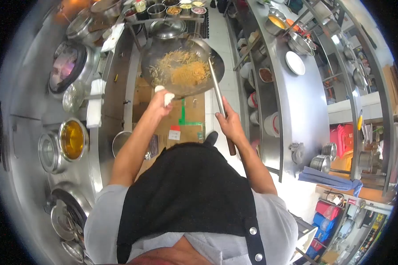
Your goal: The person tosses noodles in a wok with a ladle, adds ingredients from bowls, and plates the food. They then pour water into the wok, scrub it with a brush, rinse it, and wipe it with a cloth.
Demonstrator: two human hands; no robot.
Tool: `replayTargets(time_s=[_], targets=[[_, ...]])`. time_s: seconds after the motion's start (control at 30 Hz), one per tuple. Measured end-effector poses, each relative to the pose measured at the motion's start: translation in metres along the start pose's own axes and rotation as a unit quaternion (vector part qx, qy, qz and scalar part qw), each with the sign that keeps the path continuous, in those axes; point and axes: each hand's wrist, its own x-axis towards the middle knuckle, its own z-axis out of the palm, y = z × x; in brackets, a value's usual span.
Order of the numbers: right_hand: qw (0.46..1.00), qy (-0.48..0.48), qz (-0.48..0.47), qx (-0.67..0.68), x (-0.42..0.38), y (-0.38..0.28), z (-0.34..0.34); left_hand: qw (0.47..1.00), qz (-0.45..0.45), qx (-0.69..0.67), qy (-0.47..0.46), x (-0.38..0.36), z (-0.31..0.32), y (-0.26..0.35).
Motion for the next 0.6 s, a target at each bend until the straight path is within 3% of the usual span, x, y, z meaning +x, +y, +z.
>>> replayTargets(time_s=[0.1,0.13,0.2,0.27,0.33,0.4,0.53,0.6], targets=[[0.999,0.027,-0.022,0.033,-0.015,0.009,-0.022,0.999,0.025,0.037,-0.002,-0.043,-0.037,-0.054],[0.998,0.016,0.012,0.061,-0.026,-0.006,-0.025,0.998,0.044,0.034,0.033,-0.068,-0.049,-0.074],[0.995,-0.014,0.049,0.087,-0.037,-0.015,-0.029,0.997,0.067,0.024,0.009,-0.083,-0.056,-0.087],[0.993,-0.056,0.054,0.091,-0.024,-0.004,-0.026,0.999,-0.016,-0.044,-0.005,-0.060,-0.047,-0.058],[0.985,-0.077,0.102,0.118,-0.005,-0.008,-0.029,0.997,-0.047,-0.030,-0.056,-0.069,-0.022,-0.026],[0.982,-0.065,0.130,0.124,0.010,-0.004,-0.029,0.999,-0.018,0.001,-0.032,-0.084,-0.014,-0.028],[0.992,-0.011,0.123,0.034,-0.016,-0.011,-0.048,0.974,0.170,0.147,0.011,-0.106,-0.043,-0.084],[0.964,-0.095,0.188,0.160,-0.012,-0.010,-0.036,0.959,0.233,0.161,0.007,-0.104,-0.047,-0.097]])
